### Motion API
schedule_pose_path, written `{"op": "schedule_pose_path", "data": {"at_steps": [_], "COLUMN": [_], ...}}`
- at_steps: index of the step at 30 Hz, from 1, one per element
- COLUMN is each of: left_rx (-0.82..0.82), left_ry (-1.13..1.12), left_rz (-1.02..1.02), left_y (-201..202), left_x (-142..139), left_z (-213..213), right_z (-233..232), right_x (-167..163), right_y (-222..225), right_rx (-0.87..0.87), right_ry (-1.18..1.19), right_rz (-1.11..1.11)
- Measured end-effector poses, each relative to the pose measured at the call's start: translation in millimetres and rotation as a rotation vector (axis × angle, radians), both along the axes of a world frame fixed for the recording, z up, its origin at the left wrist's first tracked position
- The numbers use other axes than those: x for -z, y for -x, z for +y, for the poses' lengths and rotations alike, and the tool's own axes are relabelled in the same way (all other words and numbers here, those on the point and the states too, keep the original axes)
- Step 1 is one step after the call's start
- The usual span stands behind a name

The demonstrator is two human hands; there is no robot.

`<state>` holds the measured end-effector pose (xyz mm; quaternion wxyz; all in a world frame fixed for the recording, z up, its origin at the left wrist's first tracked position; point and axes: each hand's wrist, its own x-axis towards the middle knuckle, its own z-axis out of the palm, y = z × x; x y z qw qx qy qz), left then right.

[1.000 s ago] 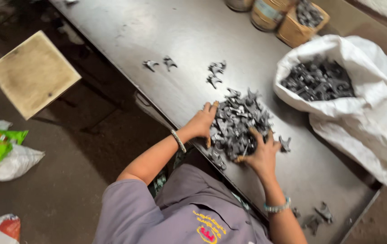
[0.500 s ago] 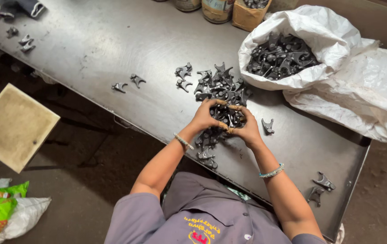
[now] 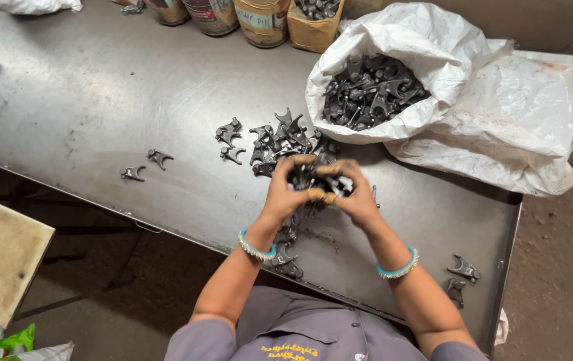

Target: The person sorts small metal parts on a metal table, picking them up by hand and placing them into a white sack. The person occasionally inspects individual parts before adding them to the sack.

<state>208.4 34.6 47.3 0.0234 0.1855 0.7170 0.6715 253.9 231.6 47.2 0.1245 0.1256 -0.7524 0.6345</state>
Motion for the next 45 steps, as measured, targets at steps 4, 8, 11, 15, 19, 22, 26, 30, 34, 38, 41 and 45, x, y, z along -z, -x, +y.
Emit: {"op": "schedule_pose_path", "data": {"at_steps": [4, 8, 11, 15, 19, 22, 26, 30, 34, 38, 41, 45], "left_rx": [0.089, 0.113, -0.08, -0.37, -0.801, -0.932, -0.882, -0.7, -0.435, -0.139, 0.012, 0.096], "left_ry": [-0.144, -0.16, 0.159, 0.454, 0.926, 1.021, 0.988, 1.073, 1.157, 1.273, 1.345, 1.324], "left_rz": [0.022, 0.228, 0.312, 0.327, 0.016, -0.334, -0.451, -0.427, -0.298, -0.235, -0.183, -0.119], "left_y": [50.0, 114.0, 134.3, 147.0, 122.5, 96.7, 90.3, 107.9, 132.8, 152.3, 155.4, 140.0], "left_x": [-31.2, -58.0, -52.2, -24.5, -9.4, -14.1, -22.1, -22.3, -25.0, -32.9, -37.6, -36.7], "left_z": [41.6, 97.2, 83.0, -18.9, -176.9, -254.1, -285.1, -259.8, -202.1, -138.0, -103.3, -78.7], "right_z": [35.7, 75.6, 87.7, 84.6, 59.1, 41.4, 17.9, -8.0, -30.9, -39.8, -46.6, -61.1], "right_x": [-51.3, -99.1, -105.1, -73.1, -29.6, -9.4, 5.4, 11.7, 12.1, 9.6, 6.7, 2.2], "right_y": [32.1, 82.3, 95.3, 48.9, -18.6, -47.0, -41.0, -16.1, 14.5, 37.5, 52.2, 65.8], "right_rx": [0.095, 0.16, 0.345, 0.439, 0.266, 0.245, 0.297, 0.332, 0.326, 0.277, 0.218, 0.172], "right_ry": [-0.047, -0.137, -0.535, -0.629, -0.768, -1.034, -1.132, -1.087, -1.11, -1.095, -1.05, -1.026], "right_rz": [0.011, 0.15, 0.285, 0.126, -0.356, -0.44, -0.512, -0.475, -0.548, -0.48, -0.456, -0.406]}}
